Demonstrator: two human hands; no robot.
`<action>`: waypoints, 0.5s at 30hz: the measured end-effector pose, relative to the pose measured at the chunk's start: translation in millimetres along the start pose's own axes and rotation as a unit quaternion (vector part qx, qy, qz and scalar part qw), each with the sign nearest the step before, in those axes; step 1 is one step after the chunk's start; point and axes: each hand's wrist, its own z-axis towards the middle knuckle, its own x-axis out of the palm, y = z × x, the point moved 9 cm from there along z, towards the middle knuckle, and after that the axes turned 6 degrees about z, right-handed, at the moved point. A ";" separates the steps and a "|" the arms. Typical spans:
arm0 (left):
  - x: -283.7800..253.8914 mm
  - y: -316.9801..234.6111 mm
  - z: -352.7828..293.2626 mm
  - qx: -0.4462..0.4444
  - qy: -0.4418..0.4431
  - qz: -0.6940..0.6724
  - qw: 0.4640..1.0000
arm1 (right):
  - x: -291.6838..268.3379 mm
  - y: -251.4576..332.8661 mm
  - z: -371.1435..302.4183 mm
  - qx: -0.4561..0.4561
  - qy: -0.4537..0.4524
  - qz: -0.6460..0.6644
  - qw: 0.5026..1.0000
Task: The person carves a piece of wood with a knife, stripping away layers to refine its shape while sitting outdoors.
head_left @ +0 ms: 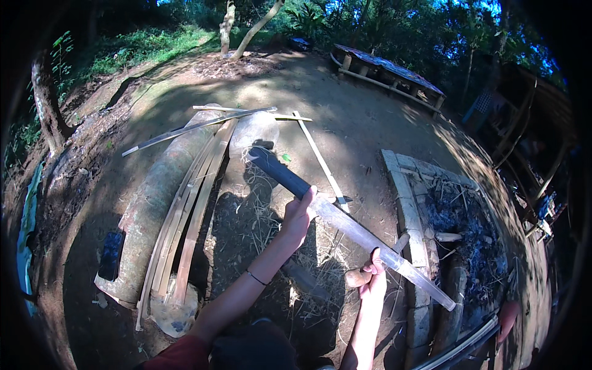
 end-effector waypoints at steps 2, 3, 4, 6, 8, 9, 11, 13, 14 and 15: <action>-8.4 5.2 21.7 0.041 -0.016 -0.001 0.999 | 6.7 -13.9 -8.0 0.009 -0.023 -0.018 1.000; -2.9 6.0 34.6 0.066 -0.022 -0.037 0.997 | 5.2 -16.5 -10.4 0.024 -0.037 -0.010 0.999; 15.9 -6.5 25.6 0.052 -0.002 -0.023 0.998 | -5.5 -17.5 -10.2 0.038 -0.055 -0.001 0.998; 15.7 -2.0 53.7 0.078 0.016 -0.020 0.997 | -21.4 -31.9 -15.9 0.077 -0.047 0.045 0.995; 47.3 -20.1 42.4 0.094 0.021 0.027 0.995 | -55.0 -40.7 -23.8 0.146 -0.097 0.099 0.980; 60.4 -26.2 39.2 0.113 0.021 0.046 0.992 | -58.0 -48.7 -36.3 0.233 -0.102 0.179 0.950; 78.0 -36.0 38.3 0.198 0.012 0.043 0.979 | -79.1 -59.2 -70.6 0.338 -0.141 0.271 0.890; 86.0 -32.5 52.6 0.208 0.034 0.067 0.975 | -84.4 -47.7 -113.8 0.408 -0.139 0.257 0.865; 85.7 -32.4 56.8 0.224 0.046 0.083 0.970 | -78.1 -41.9 -137.5 0.439 -0.133 0.214 0.863; 93.5 -27.1 63.6 0.189 0.063 0.071 0.977 | -91.7 -24.9 -158.0 0.453 -0.199 0.126 0.860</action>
